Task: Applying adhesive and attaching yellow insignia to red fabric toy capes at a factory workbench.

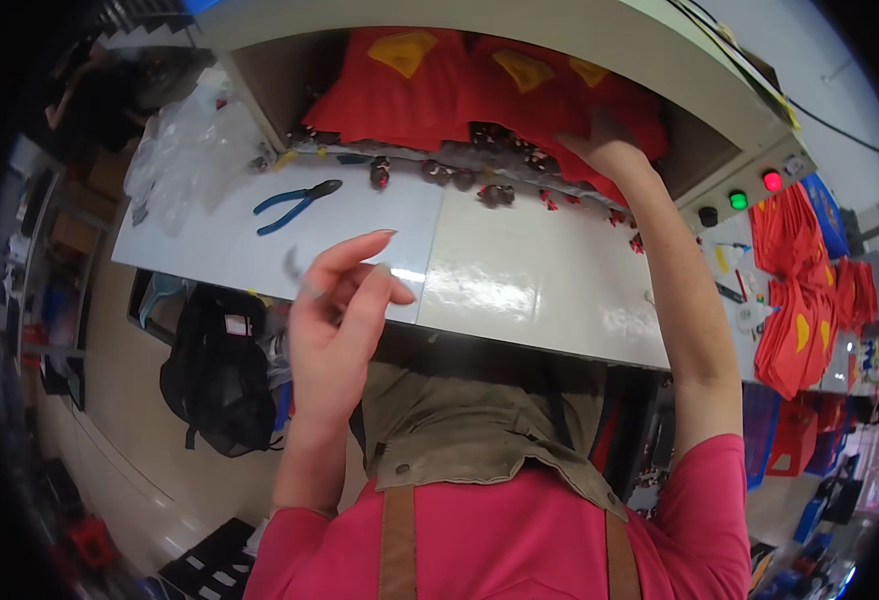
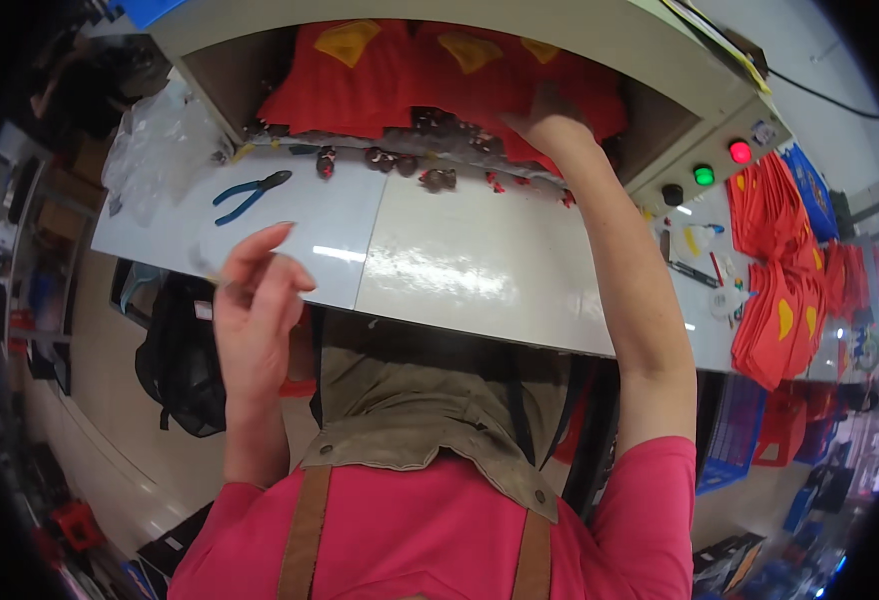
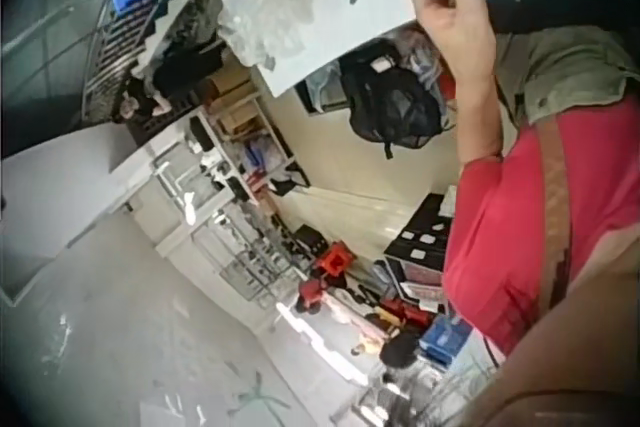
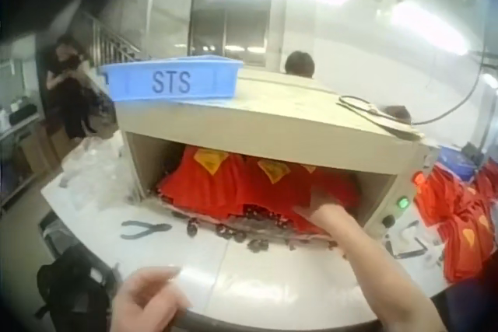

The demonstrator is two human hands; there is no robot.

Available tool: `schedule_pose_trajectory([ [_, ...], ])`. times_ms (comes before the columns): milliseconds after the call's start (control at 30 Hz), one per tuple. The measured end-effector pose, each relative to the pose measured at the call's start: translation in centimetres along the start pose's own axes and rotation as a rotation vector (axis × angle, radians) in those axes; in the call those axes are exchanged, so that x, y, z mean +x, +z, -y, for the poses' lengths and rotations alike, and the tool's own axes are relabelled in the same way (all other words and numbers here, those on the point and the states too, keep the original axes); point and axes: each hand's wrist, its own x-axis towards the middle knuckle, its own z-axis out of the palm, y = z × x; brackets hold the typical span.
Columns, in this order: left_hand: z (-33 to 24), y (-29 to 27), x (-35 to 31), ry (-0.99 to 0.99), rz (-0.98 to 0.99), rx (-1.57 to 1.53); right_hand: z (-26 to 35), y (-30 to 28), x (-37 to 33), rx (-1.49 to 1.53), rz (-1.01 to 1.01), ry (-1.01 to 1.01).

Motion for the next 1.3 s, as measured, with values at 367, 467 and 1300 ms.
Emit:
schedule_pose_trajectory([
  [367,6.6,-0.3,7.3,-0.120,0.153,-0.070,-1.3,-2.3,2.2,2.034,0.177,0.492],
  [467,6.4,0.9,10.1,-0.144,0.171,-0.104,-3.0,-2.9,-0.7,2.280,0.403,0.206],
  [1300,6.4,6.6,2.3,-0.636,0.163,-0.080,0.6,-0.2,-27.5,1.933,0.328,0.293],
])
